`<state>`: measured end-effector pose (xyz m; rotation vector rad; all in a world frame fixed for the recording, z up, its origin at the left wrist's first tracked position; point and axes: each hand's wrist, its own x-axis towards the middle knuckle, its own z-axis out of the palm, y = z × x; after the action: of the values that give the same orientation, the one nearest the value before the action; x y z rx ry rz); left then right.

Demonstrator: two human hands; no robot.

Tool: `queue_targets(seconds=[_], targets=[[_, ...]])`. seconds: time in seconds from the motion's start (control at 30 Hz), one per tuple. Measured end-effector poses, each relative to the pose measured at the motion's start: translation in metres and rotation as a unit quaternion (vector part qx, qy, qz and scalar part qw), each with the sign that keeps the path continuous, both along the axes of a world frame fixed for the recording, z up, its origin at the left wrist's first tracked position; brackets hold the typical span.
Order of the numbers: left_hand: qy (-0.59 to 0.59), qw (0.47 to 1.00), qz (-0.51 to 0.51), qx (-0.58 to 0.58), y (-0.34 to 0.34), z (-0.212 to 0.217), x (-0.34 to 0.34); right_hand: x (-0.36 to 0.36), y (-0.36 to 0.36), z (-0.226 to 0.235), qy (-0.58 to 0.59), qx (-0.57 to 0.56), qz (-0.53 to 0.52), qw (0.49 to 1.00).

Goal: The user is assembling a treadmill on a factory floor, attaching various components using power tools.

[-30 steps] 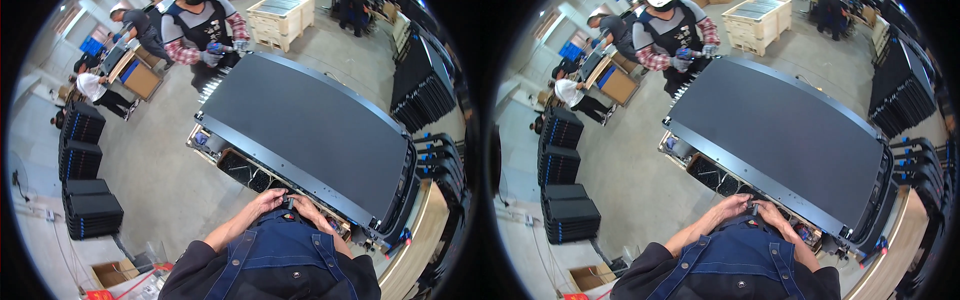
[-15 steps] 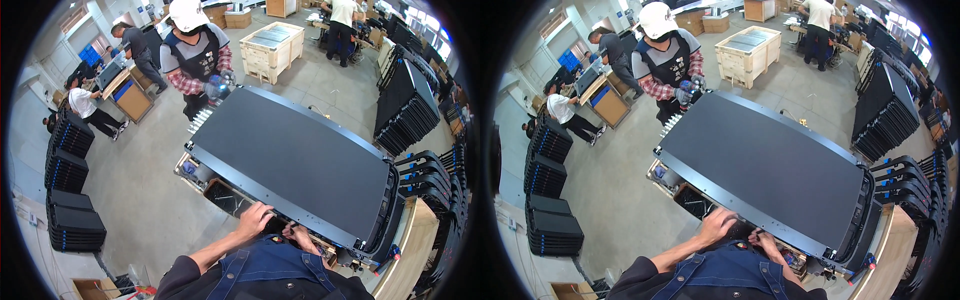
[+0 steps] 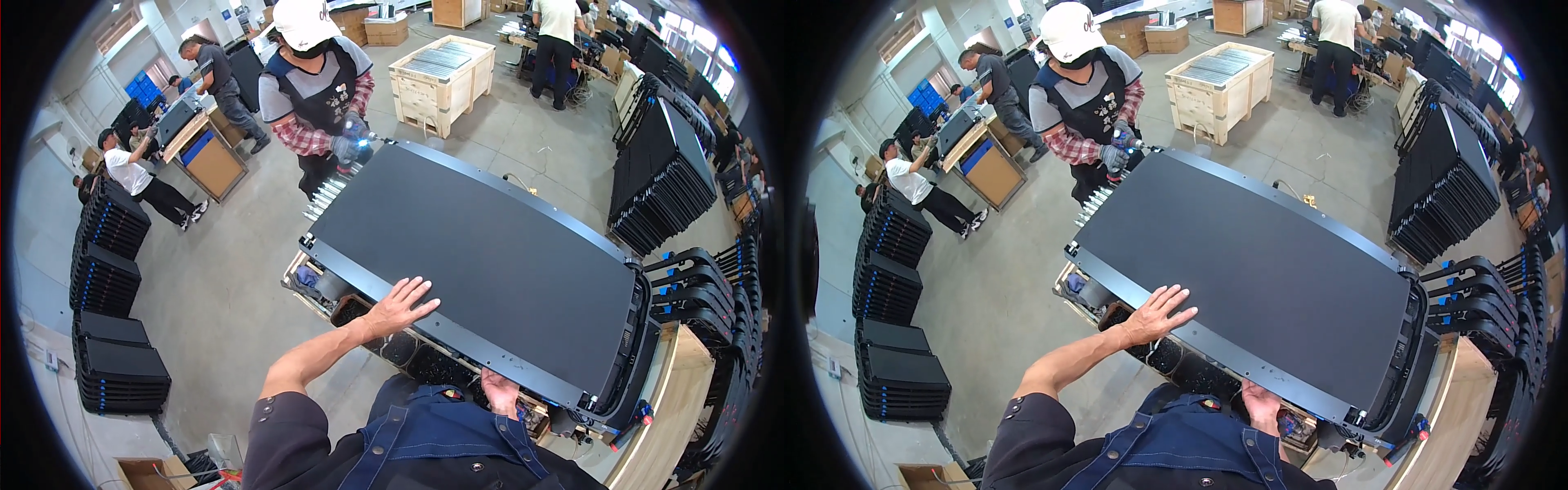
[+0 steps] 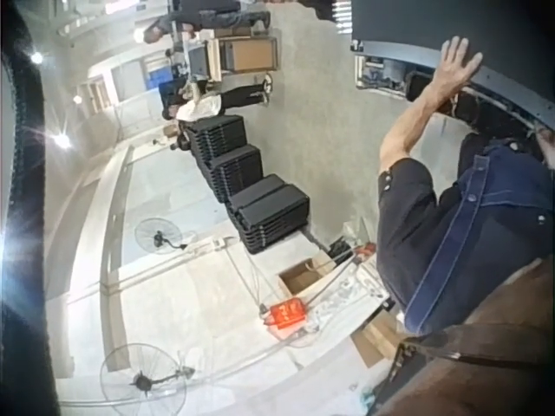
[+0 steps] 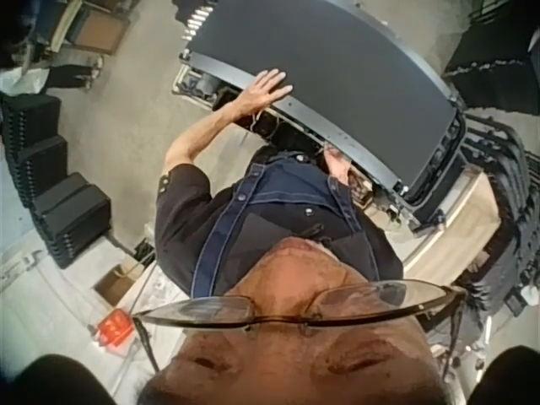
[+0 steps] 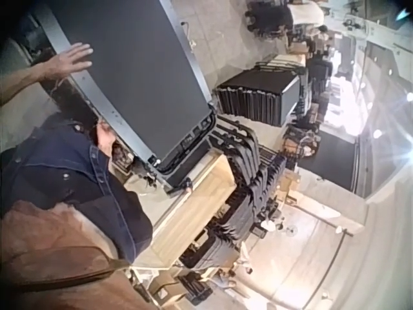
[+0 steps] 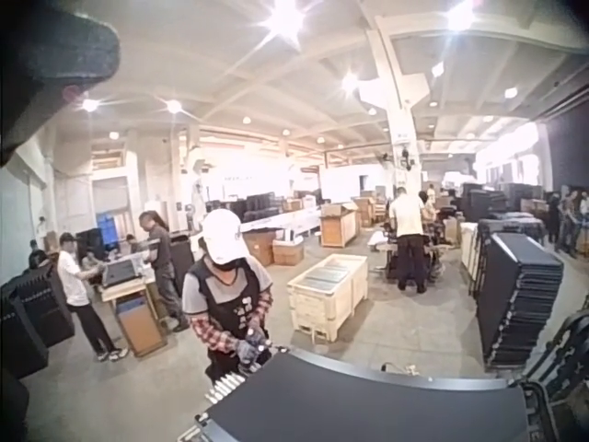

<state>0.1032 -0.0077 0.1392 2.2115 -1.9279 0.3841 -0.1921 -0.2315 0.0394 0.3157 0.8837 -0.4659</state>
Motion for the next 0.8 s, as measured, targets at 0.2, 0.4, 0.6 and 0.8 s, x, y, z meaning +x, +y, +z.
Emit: queue_targets(seconds=[0.2, 0.4, 0.6, 0.8], targets=[[0.037, 0.999, 0.013, -0.015, 0.000, -0.007, -0.006, -0.006, -0.002, -0.012, -0.017, 0.026, -0.009, 0.999], [0.031, 0.999, 0.023, 0.015, 0.003, -0.007, -0.007, 0.001, 0.002, 0.001, -0.010, 0.033, -0.027, 0.999], [0.034, 0.999, 0.026, 0.027, 0.002, -0.008, -0.008, 0.001, 0.001, -0.007, -0.036, 0.031, -0.046, 0.998], [0.024, 0.999, 0.031, 0.033, -0.004, -0.008, -0.009, 0.001, -0.003, -0.004, -0.031, 0.041, -0.042, 0.998]])
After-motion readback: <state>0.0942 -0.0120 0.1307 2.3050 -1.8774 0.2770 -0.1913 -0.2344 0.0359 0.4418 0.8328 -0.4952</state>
